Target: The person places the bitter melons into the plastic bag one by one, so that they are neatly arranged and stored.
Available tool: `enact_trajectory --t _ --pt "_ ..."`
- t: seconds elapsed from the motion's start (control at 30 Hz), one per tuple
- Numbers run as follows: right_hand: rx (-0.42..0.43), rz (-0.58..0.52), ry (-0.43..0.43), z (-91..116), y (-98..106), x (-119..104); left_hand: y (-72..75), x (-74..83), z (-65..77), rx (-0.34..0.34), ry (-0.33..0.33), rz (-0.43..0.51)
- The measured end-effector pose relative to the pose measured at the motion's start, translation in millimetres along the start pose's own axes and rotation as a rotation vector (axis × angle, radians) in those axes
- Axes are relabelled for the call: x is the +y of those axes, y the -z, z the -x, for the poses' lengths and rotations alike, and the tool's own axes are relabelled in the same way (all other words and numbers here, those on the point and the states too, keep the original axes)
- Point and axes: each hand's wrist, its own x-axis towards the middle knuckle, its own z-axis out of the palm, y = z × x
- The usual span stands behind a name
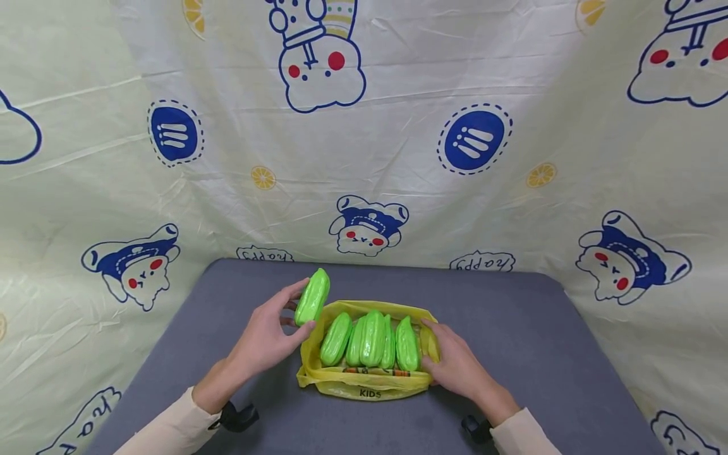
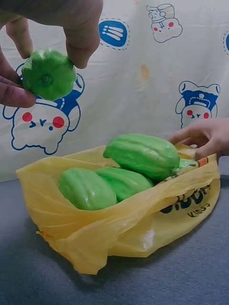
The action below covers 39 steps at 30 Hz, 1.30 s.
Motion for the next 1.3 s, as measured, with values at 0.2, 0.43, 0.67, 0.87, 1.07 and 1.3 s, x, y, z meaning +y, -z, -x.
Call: enact_trajectory --t 0.2,0.43,0.67,0.87,1.07,1.3 --pt "-0.012 -0.018 -0.006 0.1 -1.3 0.6 -2.1 5.6 5.6 -0.012 -0.012 0.018" --pt "0.002 -0.001 0.006 0.4 -1.9 2.5 -8.4 8.8 10.2 -0.047 0.002 0.028" --pt "-0.009 -0.017 -0.001 -1.3 -1.1 2.3 -15.7 11.1 14.3 -0.067 0.019 0.032" --pt "0.000 -0.005 0.004 -1.3 -1.1 -0.3 -24.3 12.2 18.2 -0.094 0.001 0.054" --pt "0.001 -0.006 0.003 0.0 -2.1 -1.7 -33.6 10.8 18.3 -0.114 -0.008 0.082" --pt "0.001 -0.003 0.000 0.6 -2.4 -0.9 -47.5 6.3 15.5 -0.128 -0.006 0.048"
